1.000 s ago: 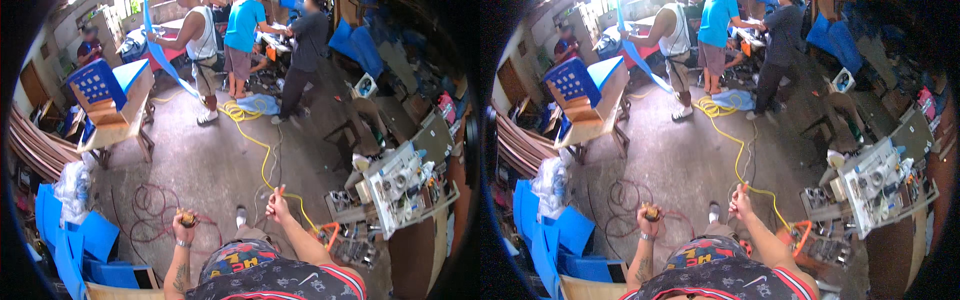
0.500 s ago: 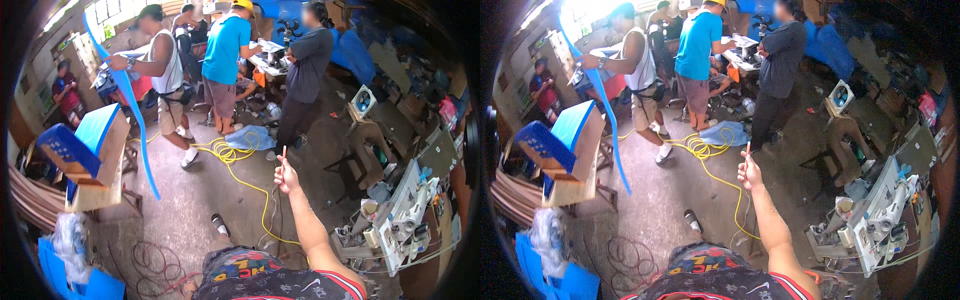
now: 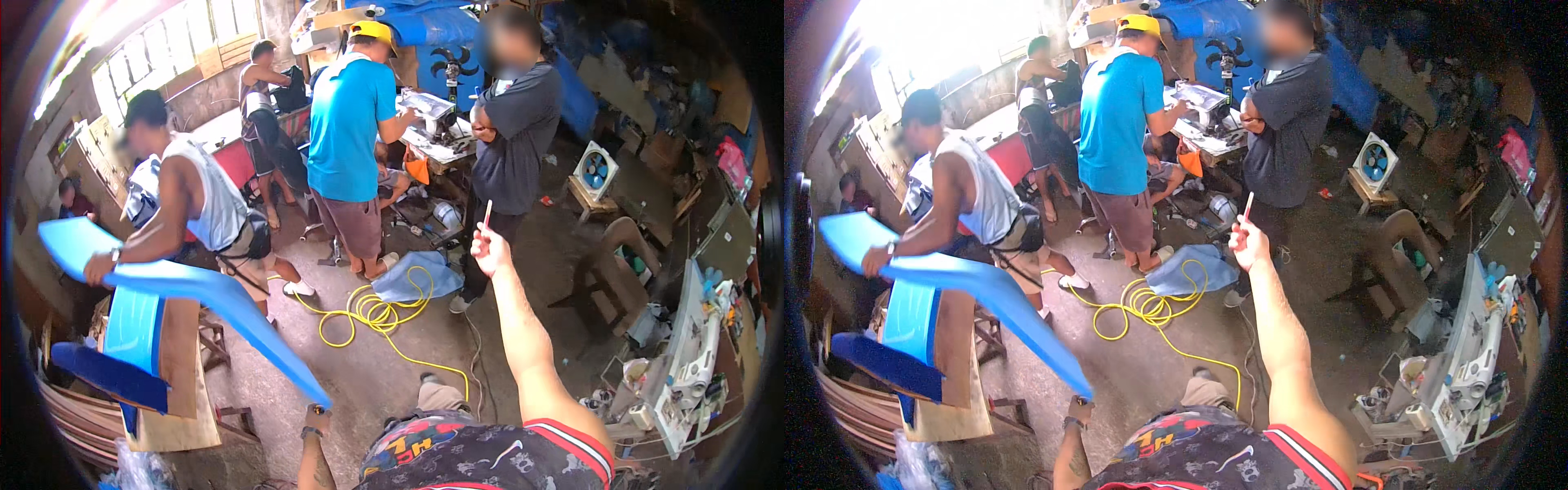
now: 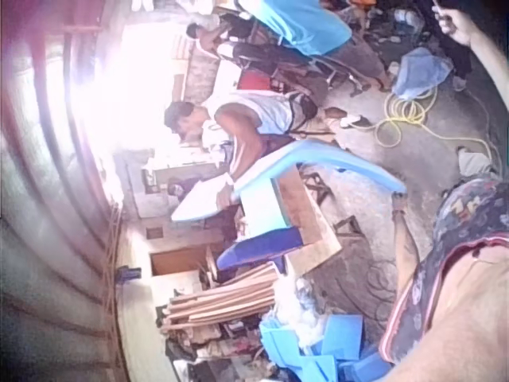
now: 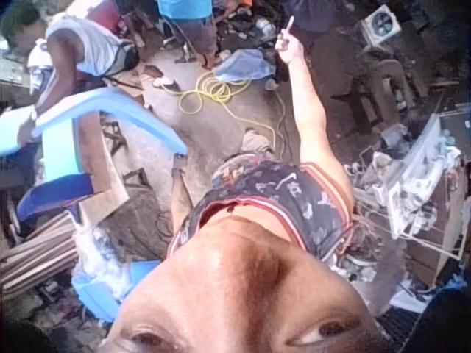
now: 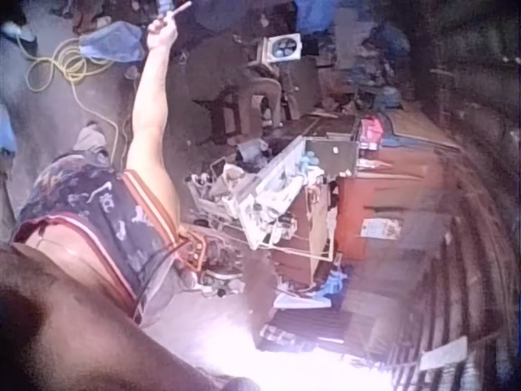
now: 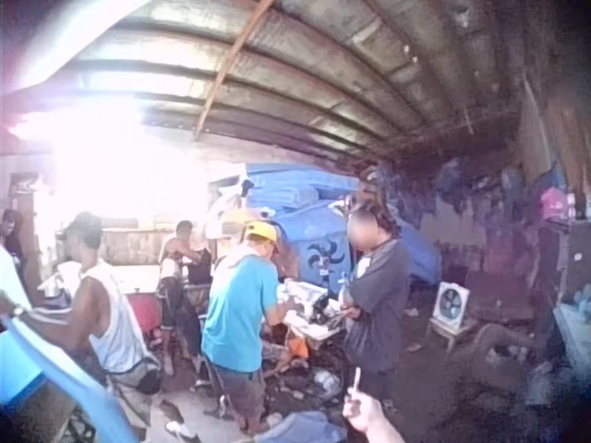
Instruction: Measuring dimensions with a tape measure and drawing a technical sketch on paper for upholstery.
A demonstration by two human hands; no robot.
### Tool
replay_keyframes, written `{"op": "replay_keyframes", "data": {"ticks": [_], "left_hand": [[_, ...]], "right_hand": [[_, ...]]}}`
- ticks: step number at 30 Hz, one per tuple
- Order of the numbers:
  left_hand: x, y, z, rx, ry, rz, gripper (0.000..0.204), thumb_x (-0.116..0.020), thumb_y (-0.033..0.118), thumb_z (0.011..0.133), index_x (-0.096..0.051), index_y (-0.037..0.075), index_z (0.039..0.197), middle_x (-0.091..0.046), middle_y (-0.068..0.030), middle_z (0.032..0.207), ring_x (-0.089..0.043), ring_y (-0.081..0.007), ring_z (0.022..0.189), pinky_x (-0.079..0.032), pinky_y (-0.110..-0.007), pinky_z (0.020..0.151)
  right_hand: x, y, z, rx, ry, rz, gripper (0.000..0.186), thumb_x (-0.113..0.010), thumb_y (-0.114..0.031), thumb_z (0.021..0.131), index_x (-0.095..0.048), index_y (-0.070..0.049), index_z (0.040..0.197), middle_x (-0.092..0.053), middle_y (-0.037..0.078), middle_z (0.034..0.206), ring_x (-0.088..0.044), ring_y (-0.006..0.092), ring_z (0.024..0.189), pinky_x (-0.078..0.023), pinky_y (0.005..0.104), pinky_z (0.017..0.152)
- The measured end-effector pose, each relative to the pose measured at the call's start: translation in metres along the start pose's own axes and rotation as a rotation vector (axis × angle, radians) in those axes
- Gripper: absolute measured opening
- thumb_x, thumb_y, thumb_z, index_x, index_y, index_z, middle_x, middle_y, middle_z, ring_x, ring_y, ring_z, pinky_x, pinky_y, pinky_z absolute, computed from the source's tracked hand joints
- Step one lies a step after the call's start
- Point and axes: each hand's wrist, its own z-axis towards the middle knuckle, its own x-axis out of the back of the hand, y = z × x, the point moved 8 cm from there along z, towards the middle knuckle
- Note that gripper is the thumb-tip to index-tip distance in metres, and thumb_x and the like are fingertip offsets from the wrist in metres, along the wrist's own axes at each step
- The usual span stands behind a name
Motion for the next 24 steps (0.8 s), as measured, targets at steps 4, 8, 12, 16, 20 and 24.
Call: {"op": "replay_keyframes", "data": {"ticks": [4, 8, 12, 16, 20, 24], "left_hand": [[-0.029, -0.103, 0.047, 0.314, -0.251, -0.408, 0.037, -0.062, 0.015, 0.070, -0.047, 0.001, 0.101, -0.058, -0.0069, 0.066, -0.057, -0.0193, 0.058, -0.047, -0.031, 0.054], [-0.066, -0.052, -0.039, 0.340, 0.011, -0.047, 0.024, -0.058, 0.017, 0.070, -0.052, 0.004, 0.089, -0.058, -0.0095, 0.062, -0.059, -0.0212, 0.057, -0.049, -0.034, 0.051], [-0.099, -0.061, -0.055, 0.384, -0.068, 0.160, 0.022, -0.060, 0.019, 0.070, -0.058, 0.006, 0.088, -0.060, -0.0105, 0.072, -0.061, -0.0230, 0.066, -0.050, -0.035, 0.057], [-0.111, -0.100, -0.127, 0.560, -0.153, 0.253, 0.021, -0.062, 0.021, 0.069, -0.065, 0.010, 0.087, -0.064, -0.0119, 0.085, -0.063, -0.0254, 0.078, -0.051, -0.036, 0.066], [-0.229, -0.099, -0.196, 0.815, -0.235, 0.225, 0.050, -0.046, 0.045, 0.081, -0.059, 0.006, 0.108, -0.058, -0.0168, 0.113, -0.055, -0.0266, 0.105, -0.041, -0.038, 0.090], [-0.273, -0.097, -0.232, 0.873, -0.103, 0.163, 0.047, -0.047, 0.042, 0.080, -0.060, 0.007, 0.107, -0.058, -0.0161, 0.111, -0.056, -0.0265, 0.104, -0.042, -0.038, 0.088]], "right_hand": [[-0.066, -0.009, 0.111, 0.056, -0.044, 0.098, 0.015, -0.055, -0.019, 0.087, -0.053, -0.010, 0.099, -0.057, 0.005, 0.074, -0.046, 0.0116, 0.053, -0.037, 0.0248, 0.046], [-0.077, -0.051, 0.181, 0.124, 0.013, 0.094, 0.015, -0.050, -0.029, 0.091, -0.047, -0.018, 0.101, -0.043, -0.003, 0.059, -0.033, 0.0076, 0.042, -0.029, 0.0236, 0.041], [-0.118, -0.041, 0.253, 0.121, -0.270, 0.296, 0.012, -0.053, -0.025, 0.087, -0.051, -0.015, 0.094, -0.026, -0.005, 0.052, -0.026, 0.0086, 0.041, -0.022, 0.0245, 0.039], [-0.110, -0.044, 0.293, 0.238, -0.421, 0.097, 0.032, -0.046, -0.014, 0.081, -0.054, -0.002, 0.109, -0.028, -0.002, 0.054, -0.031, 0.0076, 0.045, -0.031, 0.0221, 0.043], [-0.050, -0.089, 0.339, 0.264, -0.380, 0.183, 0.027, -0.035, -0.021, 0.095, -0.042, -0.004, 0.116, -0.021, -0.003, 0.054, -0.023, 0.0083, 0.044, -0.024, 0.0254, 0.044], [-0.088, -0.049, 0.335, 0.215, -0.261, 0.151, 0.030, -0.032, -0.026, 0.097, -0.041, -0.005, 0.117, -0.024, -0.003, 0.054, -0.024, 0.0094, 0.044, -0.027, 0.0253, 0.045]]}}
